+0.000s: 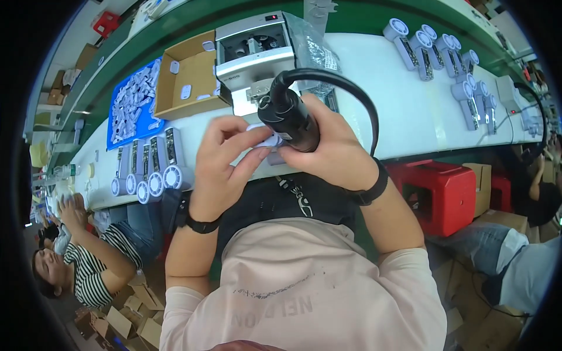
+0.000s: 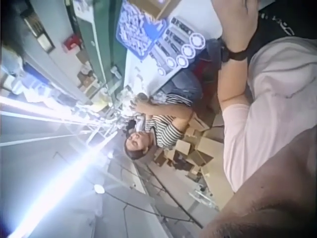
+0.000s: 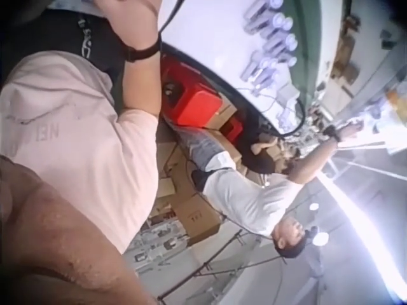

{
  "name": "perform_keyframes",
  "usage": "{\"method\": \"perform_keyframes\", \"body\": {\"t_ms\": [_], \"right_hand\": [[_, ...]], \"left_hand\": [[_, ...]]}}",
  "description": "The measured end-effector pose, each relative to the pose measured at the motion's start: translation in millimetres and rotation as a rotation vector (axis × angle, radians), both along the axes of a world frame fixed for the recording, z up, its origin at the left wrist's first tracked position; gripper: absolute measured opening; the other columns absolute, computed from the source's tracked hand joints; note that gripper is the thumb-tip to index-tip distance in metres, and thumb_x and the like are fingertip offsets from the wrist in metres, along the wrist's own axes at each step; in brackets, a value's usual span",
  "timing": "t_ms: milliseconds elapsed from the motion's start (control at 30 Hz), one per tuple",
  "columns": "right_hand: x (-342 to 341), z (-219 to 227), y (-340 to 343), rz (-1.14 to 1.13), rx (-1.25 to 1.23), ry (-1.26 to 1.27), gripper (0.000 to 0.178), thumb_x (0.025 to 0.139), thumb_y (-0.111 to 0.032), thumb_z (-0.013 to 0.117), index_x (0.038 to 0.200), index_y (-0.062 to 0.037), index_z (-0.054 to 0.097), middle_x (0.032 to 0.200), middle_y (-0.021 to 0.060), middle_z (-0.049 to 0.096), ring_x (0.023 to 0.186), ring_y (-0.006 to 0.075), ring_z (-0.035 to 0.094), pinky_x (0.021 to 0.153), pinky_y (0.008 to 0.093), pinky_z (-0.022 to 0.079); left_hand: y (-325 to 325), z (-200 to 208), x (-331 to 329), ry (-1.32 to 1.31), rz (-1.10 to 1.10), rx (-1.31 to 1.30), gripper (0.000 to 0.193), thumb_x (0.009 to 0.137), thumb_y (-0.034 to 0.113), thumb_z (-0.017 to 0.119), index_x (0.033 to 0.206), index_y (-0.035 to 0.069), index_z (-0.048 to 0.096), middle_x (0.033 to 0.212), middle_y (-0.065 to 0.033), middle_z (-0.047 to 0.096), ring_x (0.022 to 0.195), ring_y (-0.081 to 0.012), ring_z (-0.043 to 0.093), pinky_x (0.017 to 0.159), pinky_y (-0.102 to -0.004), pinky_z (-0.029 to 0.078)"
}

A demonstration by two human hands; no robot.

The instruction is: Assembling and labeling blue circular electronic components at a factory workstation using a handheld tool.

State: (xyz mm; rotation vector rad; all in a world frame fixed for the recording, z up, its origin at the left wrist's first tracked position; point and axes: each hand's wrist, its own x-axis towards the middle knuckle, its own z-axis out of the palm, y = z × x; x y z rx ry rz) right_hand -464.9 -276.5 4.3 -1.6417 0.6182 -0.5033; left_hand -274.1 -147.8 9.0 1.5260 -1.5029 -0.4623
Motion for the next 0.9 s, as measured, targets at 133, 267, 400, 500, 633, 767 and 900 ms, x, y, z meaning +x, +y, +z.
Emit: {"method": "perform_keyframes", "body": {"t_ms": [133, 267, 400, 500, 633, 767, 900], "right_hand": [[2, -7, -3, 0.004, -0.066, -0.057, 0.051, 0.076, 0.002, 0.082, 0.122, -0.0029, 0.062, 0.115, 0.0048, 0.067, 0.095, 0.0106, 0.064, 0.079, 0.0272, 0.054], [-1, -9, -6, -0.016, 0.0, -0.121, 0.051, 0.075, 0.002, 0.082, 0.122, -0.0029, 0.062, 0.113, 0.0056, 0.068, 0.089, 0.011, 0.064, 0.076, 0.0264, 0.053], [-23, -10, -19, -0.069, 0.175, -0.061, 0.051, 0.075, 0.002, 0.081, 0.122, -0.003, 0.062, 0.108, 0.0075, 0.068, 0.079, 0.0119, 0.062, 0.071, 0.0268, 0.051], [-32, -3, -29, -0.13, 0.206, -0.046, 0.05, 0.076, 0.001, 0.08, 0.121, -0.0032, 0.06, 0.101, 0.0085, 0.067, 0.074, 0.0134, 0.061, 0.067, 0.0278, 0.05], [-18, 23, -42, -0.096, 0.033, -0.319, 0.045, 0.081, -0.002, 0.077, 0.12, -0.0037, 0.056, 0.086, 0.0086, 0.062, 0.068, 0.0183, 0.061, 0.061, 0.0296, 0.05], [39, 51, -37, 0.024, -0.138, -0.752, 0.036, 0.088, -0.003, 0.073, 0.118, -0.0044, 0.053, 0.076, 0.007, 0.057, 0.064, 0.0226, 0.061, 0.058, 0.0315, 0.05], [82, 26, -47, 0.024, -0.469, -0.65, 0.031, 0.091, 0.0, 0.071, 0.116, -0.0047, 0.053, 0.078, 0.0088, 0.06, 0.063, 0.021, 0.06, 0.057, 0.0331, 0.051]], "left_hand": [[-16, -11, 15, -0.21, -0.13, -0.126, 0.039, 0.081, 0.003, 0.081, 0.119, 0.006, 0.076, 0.125, -0.0143, 0.064, 0.101, -0.0277, 0.064, 0.09, -0.0351, 0.053], [-23, -7, 5, -0.252, -0.234, -0.147, 0.04, 0.079, 0.004, 0.083, 0.119, 0.007, 0.076, 0.124, -0.0162, 0.065, 0.102, -0.0316, 0.065, 0.088, -0.0374, 0.054], [-12, -28, 11, -0.362, -0.117, -0.281, 0.039, 0.079, 0.008, 0.083, 0.118, 0.01, 0.076, 0.117, -0.0134, 0.068, 0.096, -0.0312, 0.067, 0.08, -0.0383, 0.055], [-7, -34, 4, -0.349, -0.093, -0.335, 0.039, 0.078, 0.008, 0.083, 0.116, 0.009, 0.076, 0.114, -0.0136, 0.07, 0.094, -0.0321, 0.068, 0.078, -0.0395, 0.055], [-2, -25, 6, -0.229, -0.139, -0.292, 0.041, 0.074, 0.003, 0.084, 0.114, 0.006, 0.075, 0.115, -0.0177, 0.07, 0.098, -0.0354, 0.068, 0.083, -0.0417, 0.056], [4, -24, 27, -0.192, -0.087, -0.251, 0.041, 0.074, 0.002, 0.084, 0.114, 0.006, 0.074, 0.115, -0.0164, 0.07, 0.098, -0.0345, 0.068, 0.082, -0.041, 0.056], [0, -26, 39, -0.141, -0.057, -0.256, 0.041, 0.074, 0.002, 0.084, 0.114, 0.007, 0.073, 0.113, -0.0128, 0.07, 0.096, -0.0331, 0.068, 0.08, -0.04, 0.057]]}}
